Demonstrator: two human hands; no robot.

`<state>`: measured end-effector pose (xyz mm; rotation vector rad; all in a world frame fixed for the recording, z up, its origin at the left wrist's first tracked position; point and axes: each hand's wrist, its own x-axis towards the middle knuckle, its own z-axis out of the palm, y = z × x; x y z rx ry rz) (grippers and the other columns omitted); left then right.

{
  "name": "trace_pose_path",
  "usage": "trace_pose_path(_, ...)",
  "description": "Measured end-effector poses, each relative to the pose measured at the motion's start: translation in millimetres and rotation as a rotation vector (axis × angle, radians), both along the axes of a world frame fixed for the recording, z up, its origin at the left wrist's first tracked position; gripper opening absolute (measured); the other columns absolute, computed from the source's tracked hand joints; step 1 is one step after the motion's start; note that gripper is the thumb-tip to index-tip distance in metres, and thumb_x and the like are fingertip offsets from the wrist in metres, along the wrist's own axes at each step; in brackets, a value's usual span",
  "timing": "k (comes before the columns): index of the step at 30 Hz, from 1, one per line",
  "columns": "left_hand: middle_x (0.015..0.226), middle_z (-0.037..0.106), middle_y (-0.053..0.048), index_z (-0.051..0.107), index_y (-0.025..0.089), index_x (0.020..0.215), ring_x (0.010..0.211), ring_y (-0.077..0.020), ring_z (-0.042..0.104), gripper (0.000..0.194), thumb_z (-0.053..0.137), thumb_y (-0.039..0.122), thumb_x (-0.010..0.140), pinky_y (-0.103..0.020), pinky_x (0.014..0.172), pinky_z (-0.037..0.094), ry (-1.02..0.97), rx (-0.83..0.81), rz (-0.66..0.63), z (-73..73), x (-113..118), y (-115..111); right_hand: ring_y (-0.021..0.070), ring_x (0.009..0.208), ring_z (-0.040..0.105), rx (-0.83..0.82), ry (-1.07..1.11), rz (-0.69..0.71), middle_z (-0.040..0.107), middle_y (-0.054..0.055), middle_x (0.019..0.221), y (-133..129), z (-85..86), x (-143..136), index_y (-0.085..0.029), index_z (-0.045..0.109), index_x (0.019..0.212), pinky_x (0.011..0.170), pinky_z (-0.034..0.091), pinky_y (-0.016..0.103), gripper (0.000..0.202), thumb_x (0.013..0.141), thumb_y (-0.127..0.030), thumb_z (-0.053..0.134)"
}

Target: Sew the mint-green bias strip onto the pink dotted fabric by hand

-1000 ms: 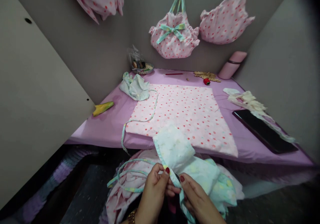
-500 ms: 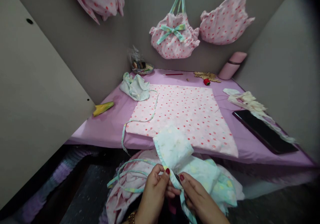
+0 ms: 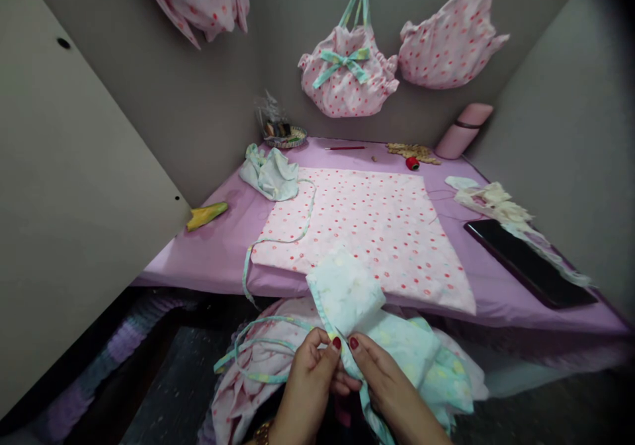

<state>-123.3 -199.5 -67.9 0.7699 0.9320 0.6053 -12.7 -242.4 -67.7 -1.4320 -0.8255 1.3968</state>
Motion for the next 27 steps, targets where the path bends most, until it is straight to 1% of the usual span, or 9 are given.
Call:
trace_pose_path(5,0.052,0.057,0.006,0.043,0.018,0.078,0.041,-0.0113,0.061,0.041,0.064,0.052,0.069,-0.015,0.040,0.038,0.003,-0.018,-0.003,2.3,-0.3,0.2,0.0144,0.062,0.046,0.009,0.042,-0.018,0.048,-0.002,0.068,2.2,2.1,-2.7,-0.020,0.054,0.075,0.060,0.042,0.024,0.037,0.083,-0.055,0.045)
trace_pose_path(9,0.052,0.058,0.006,0.043,0.018,0.077,0.041,-0.0104,0.060,0.041,0.064,0.052,0.069,-0.015,0.040,0.038,0.005,-0.010,-0.013,2.1,-0.1,0.4,0.0143,0.063,0.045,0.006,0.059,-0.021,0.047,-0.002,0.068,3.1,3.0,-3.8,-0.020,0.052,0.074,0.061,0.041,0.024,0.037,0.083,-0.056,0.046)
trace_pose_path(15,0.048,0.053,0.008,0.043,0.018,0.077,0.041,-0.0101,0.059,0.038,0.062,0.051,0.072,-0.015,0.041,0.039,-0.001,0.002,-0.027,-1.5,0.0,-0.4,0.0132,0.061,0.043,0.007,0.059,-0.002,0.045,-0.003,0.067,3.1,-0.7,-3.7,-0.019,0.050,0.075,0.060,0.041,0.024,0.037,0.084,-0.054,0.045)
trace_pose_path(21,0.050,0.050,0.009,0.042,0.019,0.075,0.040,-0.0093,0.058,0.039,0.062,0.052,0.072,-0.015,0.042,0.039,0.003,-0.024,-0.018,1.4,-0.7,-1.4,0.0124,0.059,0.044,0.009,0.061,-0.011,0.044,-0.003,0.067,1.5,-2.7,-4.4,-0.020,0.049,0.074,0.058,0.041,0.023,0.034,0.086,-0.052,0.044)
trace_pose_path(27,0.050,0.052,0.009,0.041,0.019,0.075,0.038,-0.0088,0.057,0.041,0.064,0.053,0.069,-0.015,0.041,0.038,-0.022,-0.054,-0.014,2.3,0.0,-0.3,0.0114,0.053,0.043,-0.011,0.045,-0.041,0.042,-0.004,0.062,1.9,0.7,-6.1,-0.021,0.047,0.069,0.052,0.041,0.022,0.041,0.080,-0.060,0.047)
